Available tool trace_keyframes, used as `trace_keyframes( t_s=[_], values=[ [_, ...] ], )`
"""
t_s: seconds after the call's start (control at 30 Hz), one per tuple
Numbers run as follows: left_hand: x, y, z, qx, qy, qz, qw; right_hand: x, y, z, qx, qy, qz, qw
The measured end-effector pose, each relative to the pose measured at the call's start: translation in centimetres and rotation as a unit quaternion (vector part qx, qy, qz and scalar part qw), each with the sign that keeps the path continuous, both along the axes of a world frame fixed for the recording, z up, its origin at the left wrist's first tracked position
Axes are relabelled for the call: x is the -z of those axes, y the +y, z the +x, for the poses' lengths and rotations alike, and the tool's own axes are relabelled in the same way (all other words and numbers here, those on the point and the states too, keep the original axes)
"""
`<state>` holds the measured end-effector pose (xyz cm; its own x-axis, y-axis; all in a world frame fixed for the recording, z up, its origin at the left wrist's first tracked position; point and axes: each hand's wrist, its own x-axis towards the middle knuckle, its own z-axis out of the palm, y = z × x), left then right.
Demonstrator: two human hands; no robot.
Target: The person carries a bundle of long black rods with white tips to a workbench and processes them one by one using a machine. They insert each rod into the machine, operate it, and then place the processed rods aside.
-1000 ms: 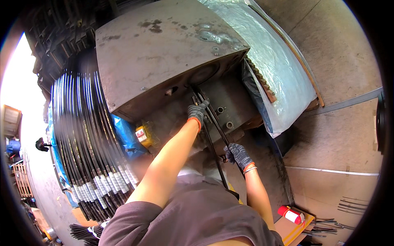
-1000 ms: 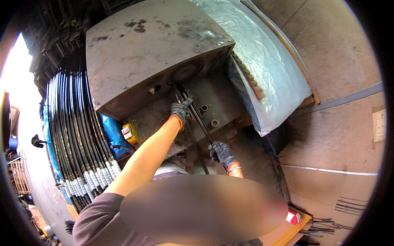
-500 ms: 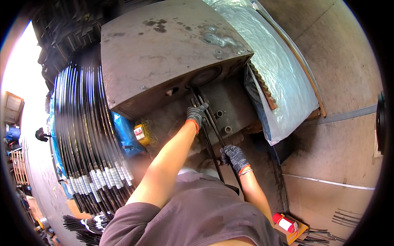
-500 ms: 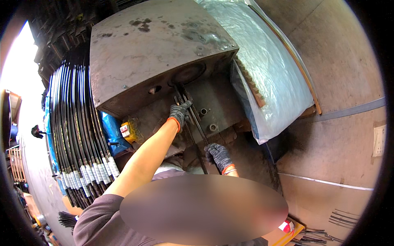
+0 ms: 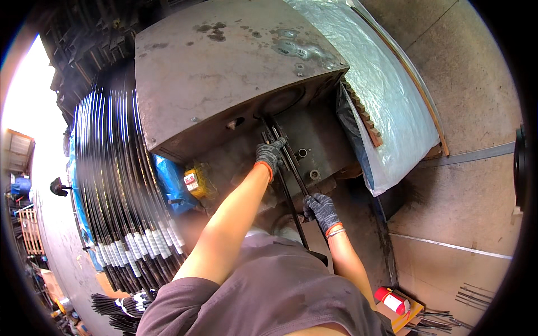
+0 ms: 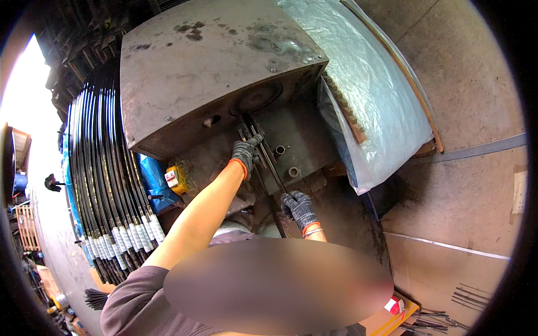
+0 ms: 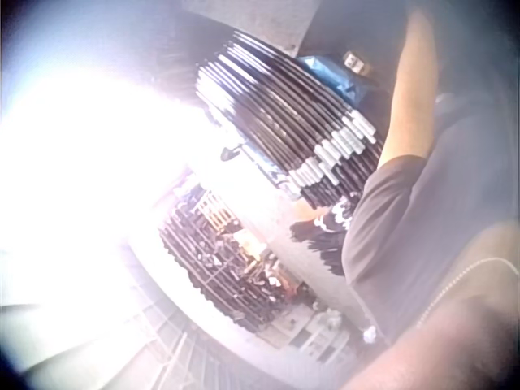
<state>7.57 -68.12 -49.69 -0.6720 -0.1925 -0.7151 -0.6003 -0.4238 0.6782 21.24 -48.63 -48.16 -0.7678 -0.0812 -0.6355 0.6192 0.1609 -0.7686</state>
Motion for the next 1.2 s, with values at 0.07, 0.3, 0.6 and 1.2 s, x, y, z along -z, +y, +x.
trace_keyframes(
  t_s=[0.07, 0.3, 0.6, 1.2],
  values=[
    [0.4, 0.1, -0.2, 0.001, 0.005, -0.009, 1.0, -0.1, -0.3, -0.1, 0.049, -0.015, -0.059, 0.997],
    [-0.4, 0.1, -0.1, -0.01, 0.019, 0.002, 1.0, 0.6, -0.4, -0.6, 0.038, 0.023, -0.023, 0.999],
    [0.1, 0.0, -0.1, 0.004, -0.013, -0.003, 1.0, -0.6, -1.2, -1.2, 0.037, 0.02, -0.005, 0.999],
    [-0.3, 0.0, -0.2, 0.007, -0.018, -0.016, 1.0, 0.4, -1.2, -2.1, 0.042, 0.013, 0.004, 0.999]
  ],
)
